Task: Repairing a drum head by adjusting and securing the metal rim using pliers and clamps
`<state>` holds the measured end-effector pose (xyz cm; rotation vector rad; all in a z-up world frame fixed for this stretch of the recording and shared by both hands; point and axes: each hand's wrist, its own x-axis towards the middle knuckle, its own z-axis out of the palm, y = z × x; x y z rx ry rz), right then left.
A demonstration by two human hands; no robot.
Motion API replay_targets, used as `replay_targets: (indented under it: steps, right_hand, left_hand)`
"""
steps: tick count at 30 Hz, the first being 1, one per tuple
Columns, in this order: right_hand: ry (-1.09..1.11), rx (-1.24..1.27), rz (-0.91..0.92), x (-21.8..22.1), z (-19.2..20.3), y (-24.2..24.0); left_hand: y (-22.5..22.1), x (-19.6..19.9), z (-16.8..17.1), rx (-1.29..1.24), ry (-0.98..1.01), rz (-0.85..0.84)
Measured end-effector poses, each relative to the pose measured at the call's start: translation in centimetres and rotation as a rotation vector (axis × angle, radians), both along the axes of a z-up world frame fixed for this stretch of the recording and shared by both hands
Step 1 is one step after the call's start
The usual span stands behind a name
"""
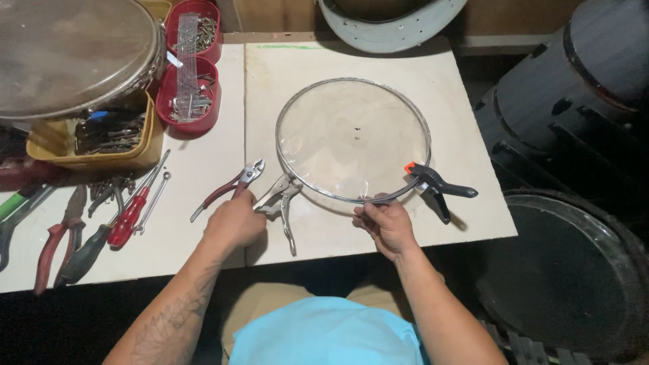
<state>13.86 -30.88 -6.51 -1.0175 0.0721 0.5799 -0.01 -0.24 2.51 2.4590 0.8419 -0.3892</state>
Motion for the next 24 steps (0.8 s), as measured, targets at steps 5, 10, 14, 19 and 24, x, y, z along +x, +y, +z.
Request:
replay_targets:
  steps: [5,10,14,19,24]
  right_hand:
    - [0.0,-0.037,-0.02,-0.1,0.7,0.4]
    - [-0.007,-0.145,-0.039,-0.3,1.6,1.1]
    - [0.003,-0.136,-0.091,-1.1,2.5,1.6]
    - [0.004,-0.058,-0.101,-0.5,1.2,1.9]
    - [0.0,0.009,-0.082,-0.9,1.2,2.7]
  left_hand:
    - [-1.8,-0.9,5.3,-0.181,0.078,-0.041]
    - [-1.2,-2.8,3.9,-0.3,-0.036,-0.01]
    - [-1.2,-5.9,0.5,-0.616,-0.435,0.211]
    - [-2.2,-8.2,0.7,-1.301,-0.846,0.496]
    - [-3.1,-8.1,1.6,-1.605,-0.812,0.074]
